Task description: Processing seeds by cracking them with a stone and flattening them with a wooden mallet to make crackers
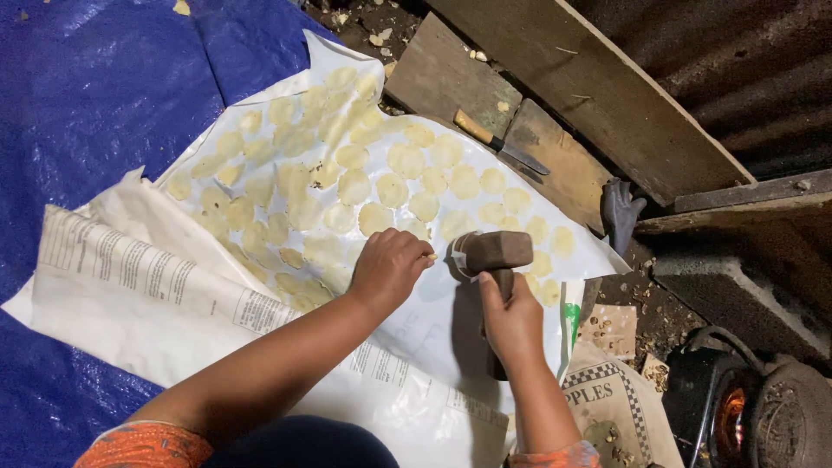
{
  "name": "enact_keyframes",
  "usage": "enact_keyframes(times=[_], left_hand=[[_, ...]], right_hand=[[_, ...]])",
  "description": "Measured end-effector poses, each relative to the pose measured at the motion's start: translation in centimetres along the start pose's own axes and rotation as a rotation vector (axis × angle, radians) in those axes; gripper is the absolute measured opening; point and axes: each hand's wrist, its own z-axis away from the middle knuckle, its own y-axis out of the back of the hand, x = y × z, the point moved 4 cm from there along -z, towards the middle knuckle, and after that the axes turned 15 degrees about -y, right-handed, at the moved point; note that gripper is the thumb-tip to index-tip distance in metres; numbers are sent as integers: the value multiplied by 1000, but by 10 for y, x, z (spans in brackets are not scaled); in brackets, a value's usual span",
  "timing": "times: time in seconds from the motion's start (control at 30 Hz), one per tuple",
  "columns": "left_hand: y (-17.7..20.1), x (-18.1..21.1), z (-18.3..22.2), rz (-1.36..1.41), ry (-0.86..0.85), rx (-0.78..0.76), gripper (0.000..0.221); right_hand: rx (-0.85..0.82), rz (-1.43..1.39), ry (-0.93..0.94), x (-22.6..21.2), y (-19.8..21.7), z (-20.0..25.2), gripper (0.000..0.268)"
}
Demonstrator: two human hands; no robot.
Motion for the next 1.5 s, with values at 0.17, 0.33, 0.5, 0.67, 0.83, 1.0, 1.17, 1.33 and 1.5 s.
enact_keyframes(times=[0.17,0.33,0.5,0.67,0.83,1.0,1.17,1.33,1.5], left_hand=[[-18,0,6,-85,-31,50,19],[-12,-8,12,-181,-55,87,18],[45,-25,23,-293,54,142,29],[70,-39,27,-374,85,193,26],[69,-44,32,-341,69,240,23],[68,-30,30,-358,-34,279,19],[68,-56,49,-417,0,287,17],[80,-43,26,-372,-4,342,17],[85,-52,45,-375,0,332,16]], right_hand=[[154,-420,303,-18,57,50,24],[208,-403,323,52,-43,1,37],[-100,139,94,-8,-44,8,54],[-94,51,106,-37,1,21,42],[-27,155,74,-8,-57,15,52],[-107,199,121,-37,-33,2,52],[-35,129,156,-36,-27,26,43],[-136,187,112,-21,-52,6,55],[-68,109,116,-47,-15,21,46]])
